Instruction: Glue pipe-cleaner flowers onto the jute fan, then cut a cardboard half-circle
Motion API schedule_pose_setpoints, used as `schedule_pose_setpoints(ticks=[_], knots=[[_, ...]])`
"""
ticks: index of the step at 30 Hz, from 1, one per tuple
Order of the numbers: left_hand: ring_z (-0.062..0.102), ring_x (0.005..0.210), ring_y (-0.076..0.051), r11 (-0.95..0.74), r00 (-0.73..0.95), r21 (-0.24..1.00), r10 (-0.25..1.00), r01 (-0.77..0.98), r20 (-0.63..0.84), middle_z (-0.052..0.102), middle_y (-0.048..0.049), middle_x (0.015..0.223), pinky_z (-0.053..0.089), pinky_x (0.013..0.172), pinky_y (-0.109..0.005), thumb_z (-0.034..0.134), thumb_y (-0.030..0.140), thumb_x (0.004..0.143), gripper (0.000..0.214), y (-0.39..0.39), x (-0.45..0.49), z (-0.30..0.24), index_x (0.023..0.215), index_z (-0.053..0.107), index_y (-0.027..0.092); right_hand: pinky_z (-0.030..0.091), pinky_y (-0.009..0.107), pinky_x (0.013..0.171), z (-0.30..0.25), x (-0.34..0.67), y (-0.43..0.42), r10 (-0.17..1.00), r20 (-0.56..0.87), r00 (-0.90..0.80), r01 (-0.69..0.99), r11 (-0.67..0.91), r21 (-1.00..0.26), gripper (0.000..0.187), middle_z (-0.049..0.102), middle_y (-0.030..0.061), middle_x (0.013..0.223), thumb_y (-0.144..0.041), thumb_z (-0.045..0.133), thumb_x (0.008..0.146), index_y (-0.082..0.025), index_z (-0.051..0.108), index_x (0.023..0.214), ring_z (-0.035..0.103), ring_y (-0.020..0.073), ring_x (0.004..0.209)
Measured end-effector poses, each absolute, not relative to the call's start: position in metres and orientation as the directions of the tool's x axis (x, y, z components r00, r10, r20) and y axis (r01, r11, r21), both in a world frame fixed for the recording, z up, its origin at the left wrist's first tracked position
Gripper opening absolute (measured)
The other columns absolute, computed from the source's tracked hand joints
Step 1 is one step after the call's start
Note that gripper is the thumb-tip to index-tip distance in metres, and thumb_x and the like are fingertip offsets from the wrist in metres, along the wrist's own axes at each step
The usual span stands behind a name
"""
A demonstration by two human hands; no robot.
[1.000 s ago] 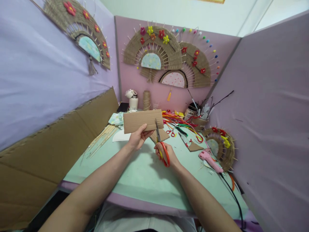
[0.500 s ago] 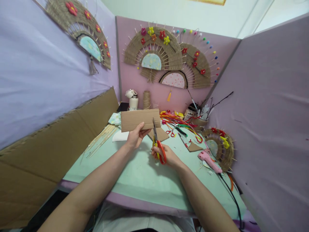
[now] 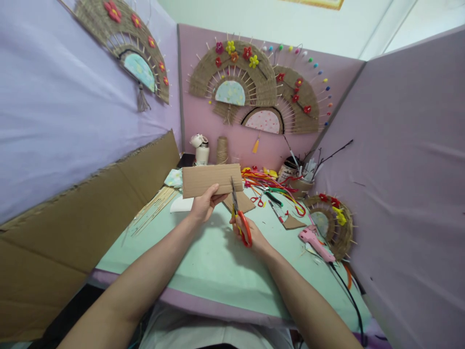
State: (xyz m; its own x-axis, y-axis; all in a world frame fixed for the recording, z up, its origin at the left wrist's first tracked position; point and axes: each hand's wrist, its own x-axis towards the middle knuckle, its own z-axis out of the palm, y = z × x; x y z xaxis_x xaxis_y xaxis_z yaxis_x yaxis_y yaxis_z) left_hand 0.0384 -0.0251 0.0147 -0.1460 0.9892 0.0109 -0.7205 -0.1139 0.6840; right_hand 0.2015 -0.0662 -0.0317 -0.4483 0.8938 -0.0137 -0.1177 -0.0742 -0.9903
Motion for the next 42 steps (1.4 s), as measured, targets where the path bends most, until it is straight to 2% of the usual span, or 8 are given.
schedule_pose_setpoints(ticks=[4, 9, 14, 18, 23, 25, 35, 42], knots=[[0.069, 0.079, -0.018, -0.129, -0.150, 0.688, 0.988, -0.714, 0.029, 0.072, -0.0024, 0.084, 0.055, 0.090, -0.044, 0.074, 0.016, 0.068, 0.029, -0.026, 0.037, 0.016, 0.094, 0.062, 0.014, 0.021, 0.019, 0.043, -0.029, 0.199, -0.069, 0.892, -0.066, -0.448, -0.138, -0.142, -0.980, 0.057, 0.030, -0.0094, 0.057, -0.072, 0.060, 0.068, -0.019, 0.051, 0.085, 0.024, 0.0053, 0.045], [0.070, 0.080, -0.019, -0.118, -0.130, 0.713, 0.991, -0.691, 0.037, 0.072, -0.0023, 0.081, 0.055, 0.090, -0.043, 0.075, 0.016, 0.068, 0.032, -0.029, 0.037, 0.017, 0.097, 0.063, 0.015, 0.020, 0.018, 0.043, -0.023, 0.200, -0.071, 0.890, -0.091, -0.448, -0.121, -0.160, -0.980, 0.057, 0.032, -0.0089, 0.058, -0.073, 0.059, 0.068, -0.020, 0.051, 0.086, 0.023, 0.0050, 0.045], [0.069, 0.080, -0.019, -0.107, -0.083, 0.738, 0.994, -0.667, 0.069, 0.072, -0.0022, 0.086, 0.057, 0.086, -0.045, 0.076, 0.016, 0.068, 0.045, -0.033, 0.042, 0.013, 0.111, 0.061, 0.018, 0.021, 0.019, 0.043, -0.026, 0.200, -0.070, 0.901, -0.069, -0.429, -0.159, -0.150, -0.976, 0.063, 0.033, -0.0085, 0.060, -0.080, 0.054, 0.065, -0.020, 0.049, 0.085, 0.024, 0.0050, 0.045], [0.070, 0.081, -0.021, -0.078, -0.049, 0.747, 0.997, -0.660, 0.060, 0.073, -0.0036, 0.088, 0.057, 0.085, -0.046, 0.076, 0.017, 0.068, 0.049, -0.033, 0.045, 0.009, 0.115, 0.059, 0.018, 0.024, 0.021, 0.042, -0.026, 0.200, -0.070, 0.917, -0.024, -0.397, -0.080, -0.061, -0.995, 0.066, 0.035, -0.0082, 0.056, -0.084, 0.048, 0.064, -0.021, 0.048, 0.082, 0.028, 0.0062, 0.042], [0.070, 0.079, -0.021, -0.043, -0.027, 0.760, 0.999, -0.648, 0.034, 0.073, -0.0036, 0.085, 0.057, 0.084, -0.046, 0.075, 0.016, 0.068, 0.051, -0.034, 0.046, 0.009, 0.116, 0.060, 0.018, 0.034, 0.024, 0.048, -0.027, 0.205, -0.071, 0.932, 0.097, -0.349, 0.183, 0.169, -0.969, 0.060, 0.048, -0.0028, 0.043, -0.076, 0.031, 0.082, -0.020, 0.051, 0.074, 0.045, 0.0118, 0.041], [0.070, 0.079, -0.021, -0.032, -0.026, 0.763, 0.999, -0.645, 0.020, 0.073, -0.0037, 0.083, 0.058, 0.084, -0.045, 0.075, 0.015, 0.068, 0.050, -0.034, 0.047, 0.009, 0.115, 0.060, 0.017, 0.037, 0.025, 0.050, -0.027, 0.206, -0.071, 0.933, 0.116, -0.340, 0.240, 0.205, -0.949, 0.059, 0.052, -0.0015, 0.041, -0.072, 0.028, 0.086, -0.020, 0.052, 0.072, 0.048, 0.0125, 0.041], [0.070, 0.077, -0.021, -0.021, -0.017, 0.766, 1.000, -0.642, 0.013, 0.073, -0.0052, 0.084, 0.058, 0.082, -0.044, 0.073, 0.016, 0.070, 0.040, -0.032, 0.046, 0.009, 0.108, 0.062, 0.014, 0.035, 0.023, 0.043, -0.024, 0.206, -0.075, 0.952, 0.072, -0.299, 0.257, 0.153, -0.954, 0.057, 0.050, -0.0025, 0.036, -0.071, 0.029, 0.085, -0.020, 0.050, 0.069, 0.043, 0.0108, 0.032], [0.070, 0.076, -0.019, -0.001, -0.008, 0.743, 1.000, -0.669, -0.005, 0.073, -0.0041, 0.083, 0.057, 0.084, -0.043, 0.073, 0.015, 0.069, 0.031, -0.032, 0.045, 0.009, 0.099, 0.063, 0.015, 0.025, 0.021, 0.034, -0.020, 0.202, -0.078, 0.971, 0.015, -0.238, 0.227, 0.071, -0.971, 0.045, 0.043, -0.0061, 0.032, -0.062, 0.037, 0.085, -0.022, 0.044, 0.066, 0.037, 0.0100, 0.027]])
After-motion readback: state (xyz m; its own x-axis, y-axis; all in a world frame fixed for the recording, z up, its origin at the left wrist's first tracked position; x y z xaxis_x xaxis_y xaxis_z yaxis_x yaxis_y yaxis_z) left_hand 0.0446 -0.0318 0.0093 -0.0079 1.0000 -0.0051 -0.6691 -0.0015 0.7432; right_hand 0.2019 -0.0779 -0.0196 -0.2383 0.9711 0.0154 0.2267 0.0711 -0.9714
